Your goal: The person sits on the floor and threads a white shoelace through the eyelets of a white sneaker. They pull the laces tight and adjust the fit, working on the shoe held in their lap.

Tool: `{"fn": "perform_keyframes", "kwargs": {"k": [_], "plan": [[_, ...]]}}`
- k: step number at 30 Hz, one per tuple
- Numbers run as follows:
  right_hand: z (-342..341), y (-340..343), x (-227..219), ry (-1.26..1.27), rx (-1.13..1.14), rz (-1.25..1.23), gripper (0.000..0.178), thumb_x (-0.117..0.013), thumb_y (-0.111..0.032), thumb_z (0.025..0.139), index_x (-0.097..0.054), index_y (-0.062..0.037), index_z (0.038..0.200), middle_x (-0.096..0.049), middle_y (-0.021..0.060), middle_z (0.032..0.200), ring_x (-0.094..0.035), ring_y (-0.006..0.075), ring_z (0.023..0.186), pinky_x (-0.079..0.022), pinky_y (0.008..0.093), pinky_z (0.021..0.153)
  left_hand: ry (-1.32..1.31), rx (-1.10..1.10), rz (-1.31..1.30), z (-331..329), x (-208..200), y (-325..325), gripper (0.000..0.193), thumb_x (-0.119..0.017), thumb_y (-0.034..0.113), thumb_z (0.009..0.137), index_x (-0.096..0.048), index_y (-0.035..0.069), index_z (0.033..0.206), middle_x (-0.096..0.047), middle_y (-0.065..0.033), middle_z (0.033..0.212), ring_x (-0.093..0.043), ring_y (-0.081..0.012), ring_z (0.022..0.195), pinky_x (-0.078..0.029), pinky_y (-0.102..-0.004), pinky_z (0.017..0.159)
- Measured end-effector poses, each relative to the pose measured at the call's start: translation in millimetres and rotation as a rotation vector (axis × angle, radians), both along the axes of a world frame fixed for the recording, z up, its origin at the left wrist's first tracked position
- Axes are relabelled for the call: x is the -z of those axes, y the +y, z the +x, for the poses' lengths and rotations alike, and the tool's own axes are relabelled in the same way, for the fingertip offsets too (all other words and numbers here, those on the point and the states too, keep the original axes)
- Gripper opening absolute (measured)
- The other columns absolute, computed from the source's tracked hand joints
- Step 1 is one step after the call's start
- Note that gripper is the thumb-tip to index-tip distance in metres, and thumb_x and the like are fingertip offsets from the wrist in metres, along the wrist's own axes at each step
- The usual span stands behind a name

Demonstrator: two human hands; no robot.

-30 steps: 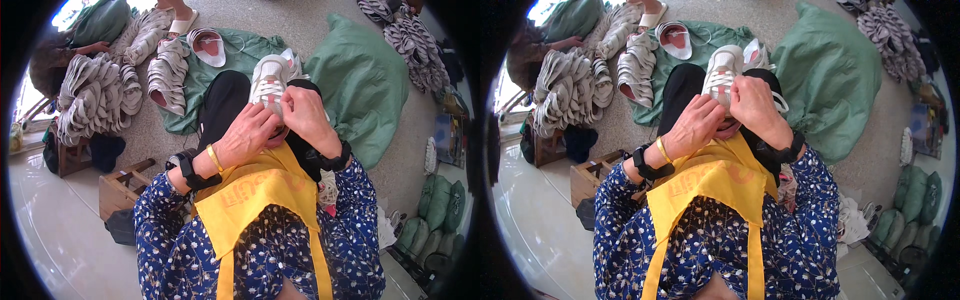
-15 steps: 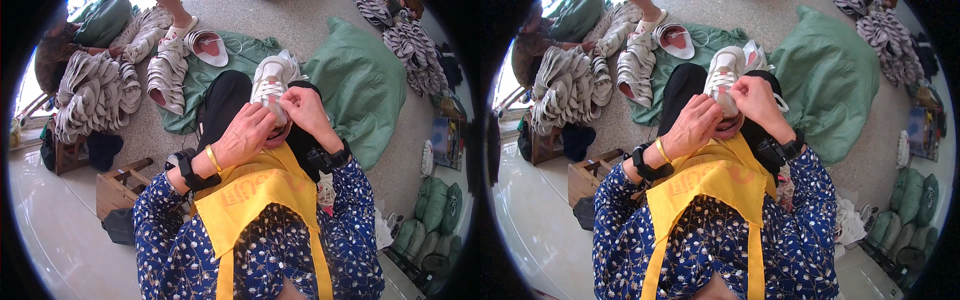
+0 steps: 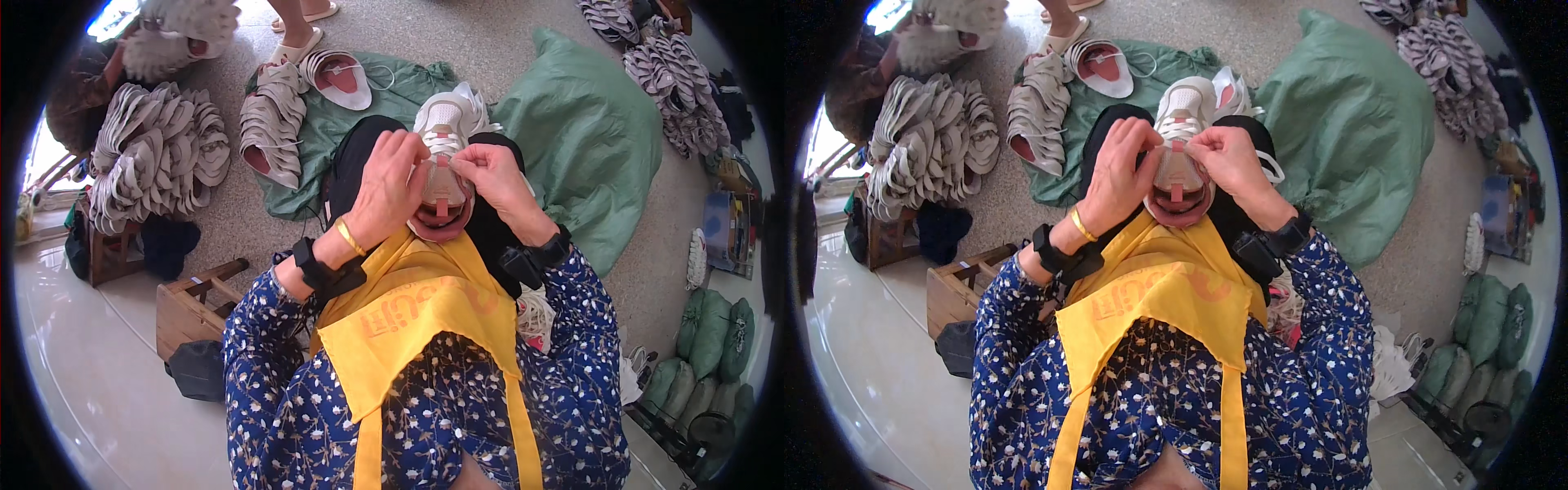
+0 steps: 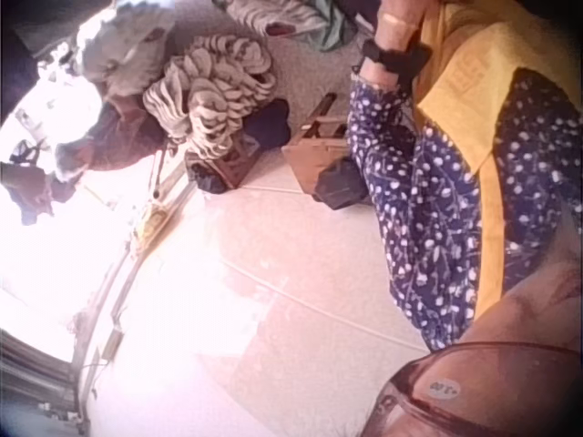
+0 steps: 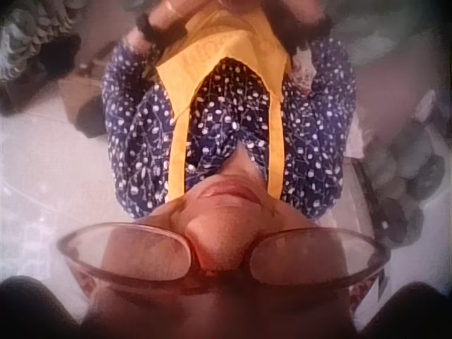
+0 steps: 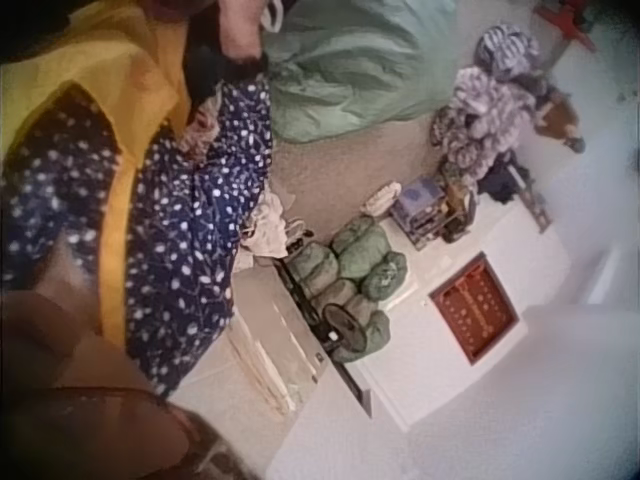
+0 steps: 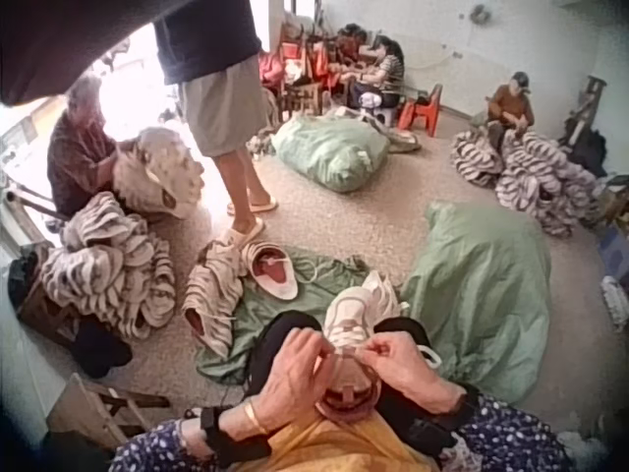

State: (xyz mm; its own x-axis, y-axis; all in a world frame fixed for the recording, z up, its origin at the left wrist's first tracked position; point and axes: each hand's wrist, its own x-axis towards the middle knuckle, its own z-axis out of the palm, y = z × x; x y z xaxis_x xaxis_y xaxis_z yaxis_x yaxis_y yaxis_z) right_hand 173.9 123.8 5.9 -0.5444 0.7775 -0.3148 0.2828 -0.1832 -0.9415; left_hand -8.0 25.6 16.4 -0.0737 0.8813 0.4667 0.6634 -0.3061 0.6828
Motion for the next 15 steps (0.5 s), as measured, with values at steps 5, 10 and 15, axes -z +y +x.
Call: {"fn": "perform_keyframes", "kwargs": {"k": [5, 10, 15], "plan": [[-1, 1, -3, -0.007, -0.001, -0.090, 0.015, -0.073, -0.011, 0.095, -0.073, 0.0029, 0.090, -0.067, 0.0000, 0.075, -0.058, 0.0062, 0.062, -0.045, 0.0233, 0.055, -0.038, -0.004, -0.108, 1, 6, 6, 0.011, -0.068, -0.001, 0.084, -0.060, 0.002, 0.091, -0.056, -0.0111, 0.085, -0.055, -0.0317, 0.083, -0.046, -0.0417, 0.074], [-1, 0, -5, 0.039, 0.038, -0.150, 0.014, -0.072, -0.010, 0.095, -0.072, 0.0028, 0.090, -0.067, 0.0004, 0.077, -0.058, 0.0065, 0.063, -0.045, 0.0231, 0.056, -0.126, 0.014, -0.151, 2, 14, 9, 0.010, -0.070, 0.001, 0.085, -0.062, 0.001, 0.092, -0.057, -0.0093, 0.084, -0.058, -0.0241, 0.075, -0.049, -0.0359, 0.067], [1, -2, -6, 0.079, -0.021, -0.103, 0.013, -0.069, -0.008, 0.095, -0.072, 0.0029, 0.089, -0.067, 0.0000, 0.077, -0.060, 0.0067, 0.064, -0.048, 0.0239, 0.056, -0.227, 0.036, -0.240, -3, 18, 9, 0.011, -0.071, 0.002, 0.088, -0.062, 0.000, 0.094, -0.059, -0.0080, 0.084, -0.060, -0.0161, 0.068, -0.050, -0.0297, 0.063]]}}
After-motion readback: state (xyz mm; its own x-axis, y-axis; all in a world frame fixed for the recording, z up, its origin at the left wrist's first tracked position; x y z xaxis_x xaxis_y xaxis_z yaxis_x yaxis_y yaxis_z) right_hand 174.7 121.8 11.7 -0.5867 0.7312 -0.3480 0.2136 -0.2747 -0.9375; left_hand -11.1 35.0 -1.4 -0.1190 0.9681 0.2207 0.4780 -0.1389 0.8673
